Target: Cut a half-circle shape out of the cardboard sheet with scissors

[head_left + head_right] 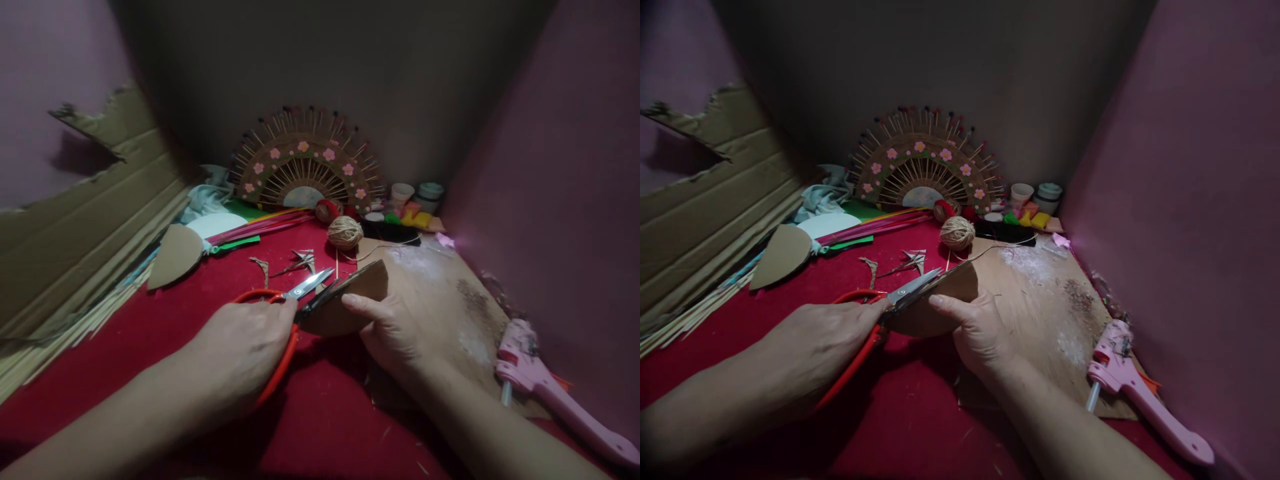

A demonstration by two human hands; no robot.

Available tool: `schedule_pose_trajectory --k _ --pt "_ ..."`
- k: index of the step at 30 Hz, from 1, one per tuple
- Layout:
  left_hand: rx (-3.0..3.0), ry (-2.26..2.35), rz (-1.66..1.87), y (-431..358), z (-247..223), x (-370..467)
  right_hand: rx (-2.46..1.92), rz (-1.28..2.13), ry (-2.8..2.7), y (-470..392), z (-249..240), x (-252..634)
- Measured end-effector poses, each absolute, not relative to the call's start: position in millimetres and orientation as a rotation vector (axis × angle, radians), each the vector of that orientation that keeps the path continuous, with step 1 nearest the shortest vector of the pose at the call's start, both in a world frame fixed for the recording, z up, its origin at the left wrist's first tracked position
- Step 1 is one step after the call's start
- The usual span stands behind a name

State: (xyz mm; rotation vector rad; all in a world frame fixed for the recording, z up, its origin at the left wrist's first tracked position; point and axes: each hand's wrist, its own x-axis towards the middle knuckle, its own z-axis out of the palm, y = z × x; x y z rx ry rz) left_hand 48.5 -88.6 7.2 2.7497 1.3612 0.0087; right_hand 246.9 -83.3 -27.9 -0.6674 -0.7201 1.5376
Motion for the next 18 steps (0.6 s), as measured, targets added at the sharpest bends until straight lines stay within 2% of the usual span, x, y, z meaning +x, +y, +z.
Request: schedule_pose_trajectory --k 8,18 --pt "2.891 1.406 -0.449 -92.9 15.8 60.5 -0.647 1.559 -0.698 -84.0 -26.8 247.3" --pt "2.968 1.431 -0.383 -93.9 13.9 59.1 -0.661 1.545 -0.718 -85.7 -29.1 245.2"
